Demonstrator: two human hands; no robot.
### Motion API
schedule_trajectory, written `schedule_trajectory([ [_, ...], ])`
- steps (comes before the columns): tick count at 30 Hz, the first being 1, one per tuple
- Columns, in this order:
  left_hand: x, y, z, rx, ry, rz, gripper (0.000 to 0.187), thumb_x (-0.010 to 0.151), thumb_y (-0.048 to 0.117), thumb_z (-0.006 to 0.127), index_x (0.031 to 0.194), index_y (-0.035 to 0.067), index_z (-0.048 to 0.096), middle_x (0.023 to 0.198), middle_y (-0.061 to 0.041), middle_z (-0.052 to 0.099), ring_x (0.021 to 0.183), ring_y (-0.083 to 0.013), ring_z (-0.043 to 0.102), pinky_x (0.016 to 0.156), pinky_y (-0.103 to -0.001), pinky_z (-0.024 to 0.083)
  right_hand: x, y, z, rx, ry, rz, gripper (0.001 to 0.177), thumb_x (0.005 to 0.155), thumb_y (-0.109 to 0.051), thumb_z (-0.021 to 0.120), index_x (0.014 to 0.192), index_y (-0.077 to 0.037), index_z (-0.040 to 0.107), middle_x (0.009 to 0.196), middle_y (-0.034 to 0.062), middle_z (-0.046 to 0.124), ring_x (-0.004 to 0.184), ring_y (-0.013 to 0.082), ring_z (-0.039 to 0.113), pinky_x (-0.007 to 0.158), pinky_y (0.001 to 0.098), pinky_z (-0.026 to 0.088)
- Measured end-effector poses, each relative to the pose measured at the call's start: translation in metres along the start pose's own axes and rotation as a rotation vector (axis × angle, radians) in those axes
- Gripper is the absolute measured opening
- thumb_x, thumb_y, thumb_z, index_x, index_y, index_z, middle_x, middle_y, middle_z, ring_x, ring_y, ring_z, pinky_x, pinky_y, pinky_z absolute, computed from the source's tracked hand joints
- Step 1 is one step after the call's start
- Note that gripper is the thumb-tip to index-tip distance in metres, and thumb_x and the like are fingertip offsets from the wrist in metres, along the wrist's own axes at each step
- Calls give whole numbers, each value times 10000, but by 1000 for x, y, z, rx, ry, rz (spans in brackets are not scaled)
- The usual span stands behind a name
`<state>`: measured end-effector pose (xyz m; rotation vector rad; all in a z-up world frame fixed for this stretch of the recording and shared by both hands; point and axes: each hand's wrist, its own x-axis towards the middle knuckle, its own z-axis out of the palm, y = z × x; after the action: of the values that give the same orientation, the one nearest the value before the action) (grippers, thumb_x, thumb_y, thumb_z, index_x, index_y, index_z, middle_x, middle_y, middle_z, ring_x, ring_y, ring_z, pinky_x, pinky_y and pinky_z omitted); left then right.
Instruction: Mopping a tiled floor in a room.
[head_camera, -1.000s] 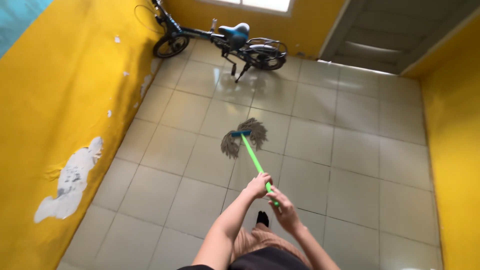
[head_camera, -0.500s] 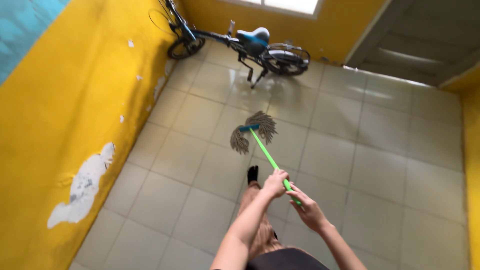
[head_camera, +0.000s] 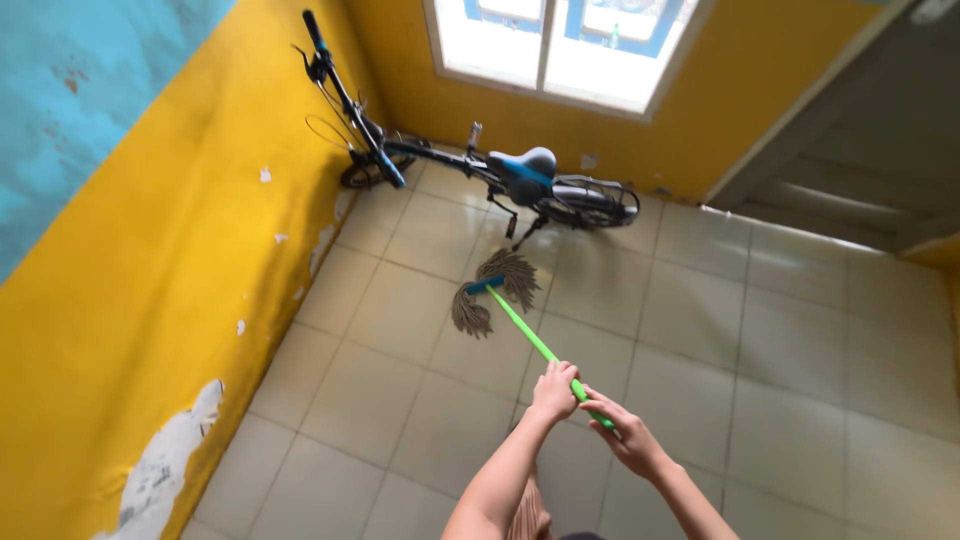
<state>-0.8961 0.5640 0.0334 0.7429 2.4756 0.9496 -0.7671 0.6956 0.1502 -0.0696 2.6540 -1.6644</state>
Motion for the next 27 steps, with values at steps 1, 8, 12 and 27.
schedule_trajectory([
  [1,19,-11,-13,2,3,-1,263,934,373,683,1035,134,642,1253,-53,590,1267,-320,504,952,-501,463,28,-4,0,1,-1,-4,336,946,-68,646,1280,-95,668,1507,119,568,1383,307,560,1095,422,494],
  [8,87,-83,-69,59,-76,-173,297,911,389,698,1078,160,611,1299,-20,565,1159,-284,601,915,-485,480,144,-11,25,-160,-164,-69,308,954,-123,667,1258,-100,621,1503,148,542,1251,371,615,977,414,551],
  [12,103,-120,-70,49,-31,-262,254,902,341,708,1073,180,609,1580,5,439,1152,-305,649,938,-497,494,173,-2,41,-188,-264,-2,320,958,-134,662,1271,-122,599,1460,105,599,1089,354,705,914,408,583],
  [27,20,-49,25,50,-8,-14,357,858,385,802,1014,99,655,1492,-172,473,1421,-469,340,1131,-620,277,34,27,9,-92,-88,136,413,719,-9,744,1127,-75,732,1280,157,712,1036,299,752,878,352,594],
])
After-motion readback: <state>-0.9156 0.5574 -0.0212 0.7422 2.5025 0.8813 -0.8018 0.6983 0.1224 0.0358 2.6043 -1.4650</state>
